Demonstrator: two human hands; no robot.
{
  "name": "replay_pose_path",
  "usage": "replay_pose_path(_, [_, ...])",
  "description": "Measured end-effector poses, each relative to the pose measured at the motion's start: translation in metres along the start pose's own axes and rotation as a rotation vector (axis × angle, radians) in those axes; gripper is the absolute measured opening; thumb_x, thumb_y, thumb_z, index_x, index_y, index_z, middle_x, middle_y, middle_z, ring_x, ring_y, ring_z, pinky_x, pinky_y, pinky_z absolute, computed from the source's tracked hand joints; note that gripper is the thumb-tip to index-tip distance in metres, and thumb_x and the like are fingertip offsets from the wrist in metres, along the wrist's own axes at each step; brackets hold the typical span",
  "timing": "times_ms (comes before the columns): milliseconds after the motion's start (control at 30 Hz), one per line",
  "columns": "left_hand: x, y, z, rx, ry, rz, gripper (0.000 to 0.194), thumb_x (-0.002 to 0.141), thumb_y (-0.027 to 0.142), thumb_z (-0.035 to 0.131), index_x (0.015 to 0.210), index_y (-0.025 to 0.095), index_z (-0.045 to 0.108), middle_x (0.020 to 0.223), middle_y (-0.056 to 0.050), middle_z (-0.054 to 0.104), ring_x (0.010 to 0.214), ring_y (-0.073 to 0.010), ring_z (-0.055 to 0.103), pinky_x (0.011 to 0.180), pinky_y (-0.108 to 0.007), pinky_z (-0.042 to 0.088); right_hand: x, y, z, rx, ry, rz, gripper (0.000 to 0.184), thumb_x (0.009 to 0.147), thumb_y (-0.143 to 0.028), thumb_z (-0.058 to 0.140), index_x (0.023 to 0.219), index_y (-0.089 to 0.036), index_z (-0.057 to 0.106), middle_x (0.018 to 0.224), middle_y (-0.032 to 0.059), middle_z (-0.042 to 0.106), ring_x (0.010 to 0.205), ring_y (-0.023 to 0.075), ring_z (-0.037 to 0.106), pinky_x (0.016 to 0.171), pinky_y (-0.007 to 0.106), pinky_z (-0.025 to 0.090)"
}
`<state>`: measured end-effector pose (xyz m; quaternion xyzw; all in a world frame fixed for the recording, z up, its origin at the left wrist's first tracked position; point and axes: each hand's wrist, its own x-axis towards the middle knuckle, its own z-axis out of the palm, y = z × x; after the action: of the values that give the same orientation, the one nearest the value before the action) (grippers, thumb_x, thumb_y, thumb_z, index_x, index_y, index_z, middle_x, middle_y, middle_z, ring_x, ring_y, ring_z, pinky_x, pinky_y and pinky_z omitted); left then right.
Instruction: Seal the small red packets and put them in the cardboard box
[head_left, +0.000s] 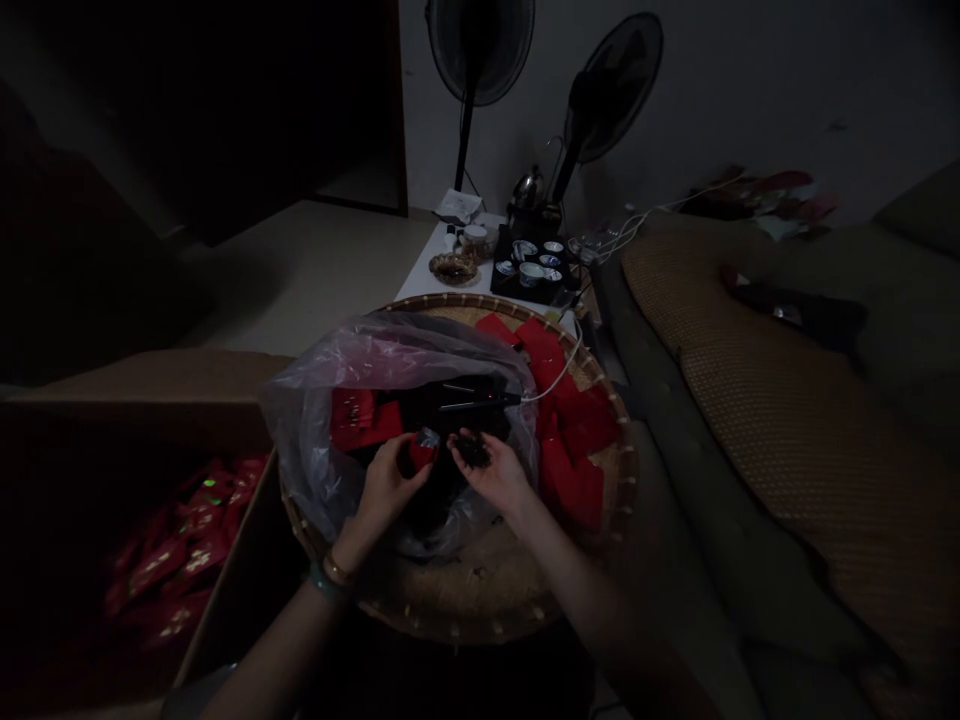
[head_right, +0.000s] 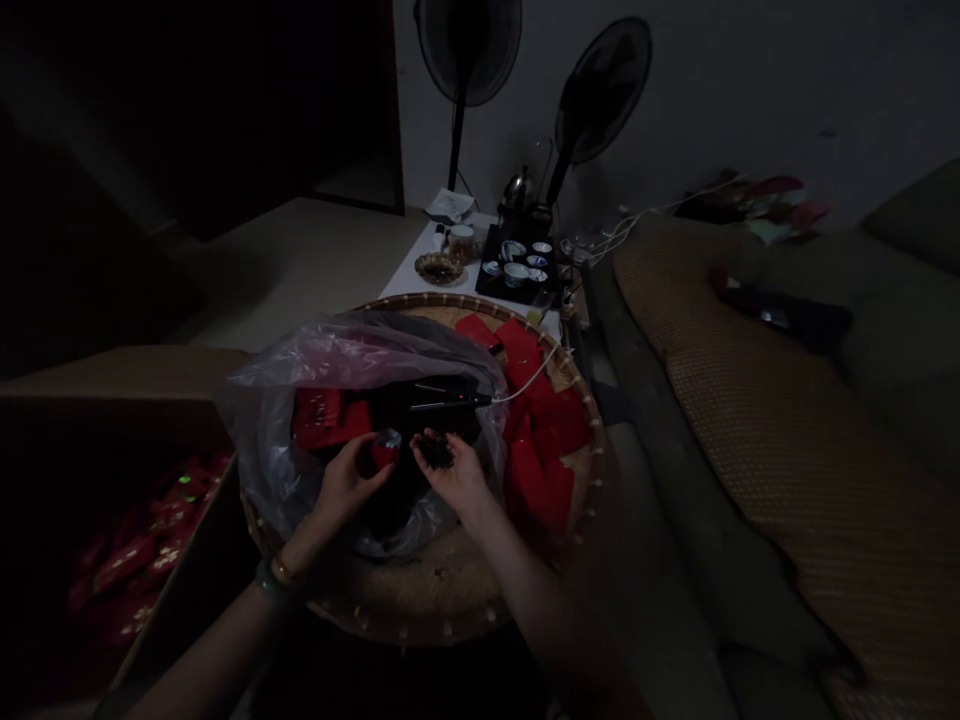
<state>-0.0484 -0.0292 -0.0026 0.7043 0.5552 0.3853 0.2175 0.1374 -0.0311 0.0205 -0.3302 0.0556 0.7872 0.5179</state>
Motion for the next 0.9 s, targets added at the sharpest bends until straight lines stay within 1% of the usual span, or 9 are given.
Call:
replay_pose_path(133, [0.0, -0.001, 0.0, 0.002, -0.023, 0.004, 0.04, 0.069, 0.03, 0.065, 0.105, 0.018, 0.054, 0.1, -0.007, 0.065, 0.091, -0.0222, 0.062, 0.08, -0.036, 0.05, -0.005, -0.004, 0.005, -0.082, -0.048, 0.016, 0.026, 0.087, -0.021, 0.038, 0.089, -0.01, 0.062, 0.092, 0.0122, 0.068, 0.095, 0.0194, 0.063, 0.077, 0.033, 0.054])
replay_pose_path(233, [-0.001, -0.002, 0.001, -0.012, -0.037, 0.018, 0.04, 0.069, 0.029, 0.065, 0.106, 0.019, 0.053, 0.101, -0.007, 0.064, 0.092, -0.0219, 0.062, 0.081, -0.036, 0.049, -0.01, -0.011, 0.009, -0.256, -0.098, 0.01, 0.027, 0.089, -0.02, 0.038, 0.091, -0.009, 0.063, 0.089, 0.0114, 0.069, 0.086, 0.0175, 0.065, 0.077, 0.031, 0.053])
replay_pose_path(367, [-0.001, -0.005, 0.003, -0.019, -0.048, 0.041, 0.041, 0.069, 0.028, 0.065, 0.107, 0.018, 0.053, 0.102, -0.008, 0.063, 0.093, -0.0221, 0.061, 0.083, -0.036, 0.049, -0.017, -0.027, 0.017, -0.528, -0.137, -0.027, 0.035, 0.093, -0.029, 0.034, 0.093, -0.009, 0.063, 0.083, 0.0101, 0.069, 0.075, 0.0161, 0.066, 0.071, 0.029, 0.053])
replay_pose_path(500, [-0.002, -0.007, 0.004, -0.013, -0.074, 0.067, 0.041, 0.07, 0.027, 0.065, 0.107, 0.019, 0.053, 0.103, -0.008, 0.063, 0.093, -0.0217, 0.06, 0.083, -0.036, 0.049, -0.023, -0.042, 0.025, -0.648, -0.147, -0.062, 0.039, 0.094, -0.031, 0.03, 0.093, -0.009, 0.062, 0.081, 0.0093, 0.068, 0.073, 0.0159, 0.066, 0.069, 0.028, 0.052])
replay_pose_path(600, [-0.002, -0.006, 0.003, -0.007, -0.089, 0.085, 0.041, 0.069, 0.026, 0.066, 0.108, 0.018, 0.052, 0.103, -0.009, 0.063, 0.094, -0.0217, 0.059, 0.083, -0.036, 0.048, -0.026, -0.046, 0.033, -0.696, -0.18, -0.019, 0.039, 0.095, -0.032, 0.03, 0.092, -0.01, 0.062, 0.08, 0.0084, 0.068, 0.072, 0.0156, 0.066, 0.068, 0.028, 0.052])
replay_pose_path(733, [-0.003, -0.005, 0.003, 0.0, -0.114, 0.103, 0.042, 0.07, 0.025, 0.066, 0.109, 0.019, 0.052, 0.105, -0.008, 0.062, 0.095, -0.0216, 0.058, 0.084, -0.036, 0.047, -0.03, -0.044, 0.047, -0.757, -0.234, 0.065, 0.038, 0.094, -0.034, 0.033, 0.092, -0.009, 0.062, 0.08, 0.0095, 0.068, 0.071, 0.0156, 0.066, 0.07, 0.029, 0.052])
replay_pose_path(900, [-0.004, -0.007, 0.003, 0.002, -0.126, 0.125, 0.043, 0.071, 0.025, 0.065, 0.111, 0.02, 0.051, 0.106, -0.007, 0.06, 0.096, -0.0216, 0.057, 0.084, -0.037, 0.046, -0.027, -0.039, 0.064, -0.874, -0.21, 0.144, 0.031, 0.092, -0.031, 0.04, 0.088, -0.01, 0.062, 0.08, 0.0087, 0.067, 0.07, 0.014, 0.064, 0.068, 0.027, 0.053])
